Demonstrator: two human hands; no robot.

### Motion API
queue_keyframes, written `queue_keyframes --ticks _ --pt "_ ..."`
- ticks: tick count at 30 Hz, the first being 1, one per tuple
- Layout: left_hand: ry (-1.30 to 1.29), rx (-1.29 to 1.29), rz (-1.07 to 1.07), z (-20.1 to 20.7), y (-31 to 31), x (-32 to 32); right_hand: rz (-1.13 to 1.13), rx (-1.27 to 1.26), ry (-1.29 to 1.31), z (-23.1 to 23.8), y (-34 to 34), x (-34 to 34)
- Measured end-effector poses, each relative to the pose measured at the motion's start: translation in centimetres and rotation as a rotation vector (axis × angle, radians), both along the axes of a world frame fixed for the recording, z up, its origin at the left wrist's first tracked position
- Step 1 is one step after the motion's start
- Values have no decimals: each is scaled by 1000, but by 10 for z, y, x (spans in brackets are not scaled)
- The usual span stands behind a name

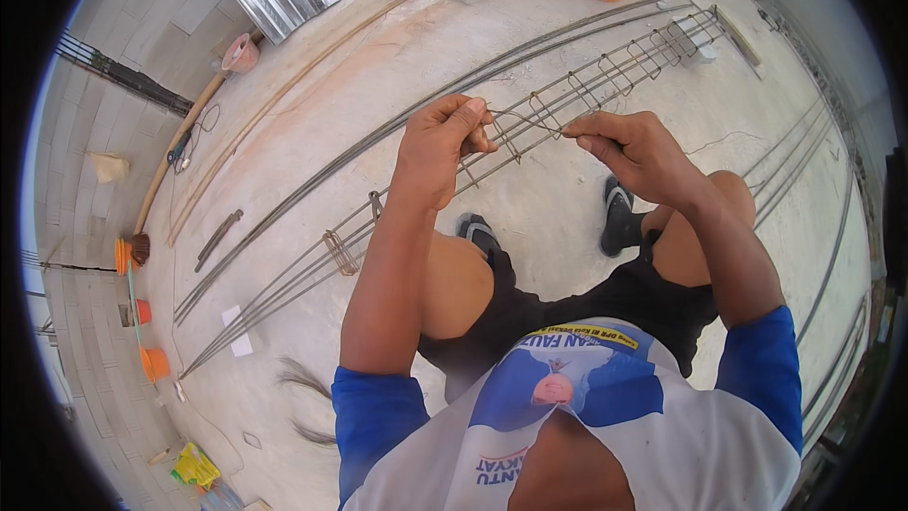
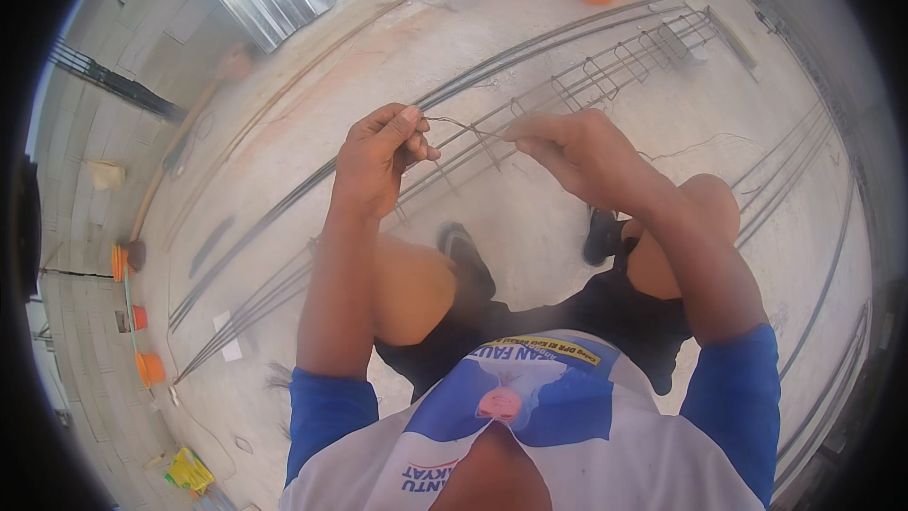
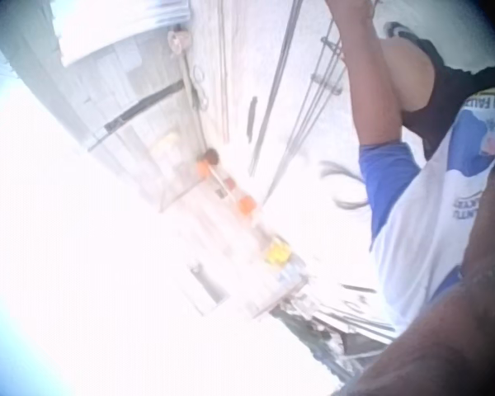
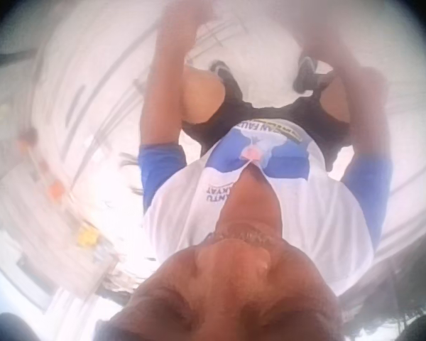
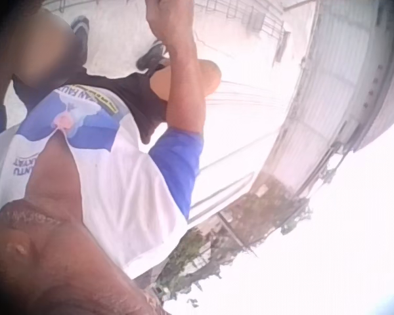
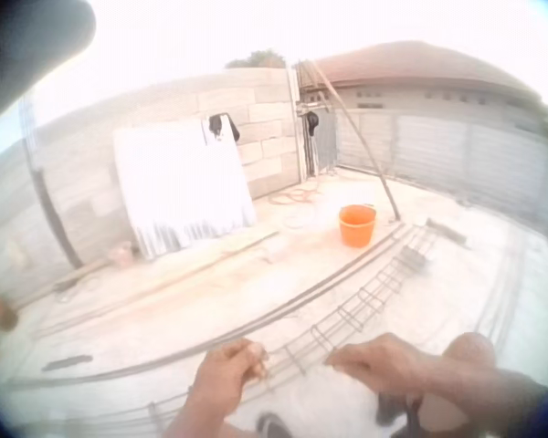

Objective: The person assembles a rebar cage by tying intersecting steel bars with wire. They use pliers to twist and secure the wire at multiple junctions along the grid. The person works on a concrete floor with additional rebar and tools nearby.

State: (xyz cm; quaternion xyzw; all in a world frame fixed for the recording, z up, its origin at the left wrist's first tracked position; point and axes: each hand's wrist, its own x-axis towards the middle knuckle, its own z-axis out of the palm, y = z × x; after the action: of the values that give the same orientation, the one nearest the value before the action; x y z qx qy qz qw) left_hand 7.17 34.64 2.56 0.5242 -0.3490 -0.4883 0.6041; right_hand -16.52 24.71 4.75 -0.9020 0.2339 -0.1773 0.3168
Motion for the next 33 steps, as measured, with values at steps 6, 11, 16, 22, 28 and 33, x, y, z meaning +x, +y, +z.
queue_keyframes --ticks 6,11,16,22,28,33 --pt "-307 186 76 -22 -35 -24 -102 8 39 -26 -11 -4" --pt "-92 298 154 -114 -72 -10 -132 183 50 -98 -46 26" --pt "-445 420 377 -249 -101 18 -273 606 187 -218 -93 29" --pt "-743 637 140 -318 -110 2 -670 1262 279 -350 -90 7" --pt "-904 464 177 -370 -128 -12 -883 1523 77 -423 -104 30" --pt "-847 431 231 -387 -149 -19 -874 1646 18 -439 -125 62"
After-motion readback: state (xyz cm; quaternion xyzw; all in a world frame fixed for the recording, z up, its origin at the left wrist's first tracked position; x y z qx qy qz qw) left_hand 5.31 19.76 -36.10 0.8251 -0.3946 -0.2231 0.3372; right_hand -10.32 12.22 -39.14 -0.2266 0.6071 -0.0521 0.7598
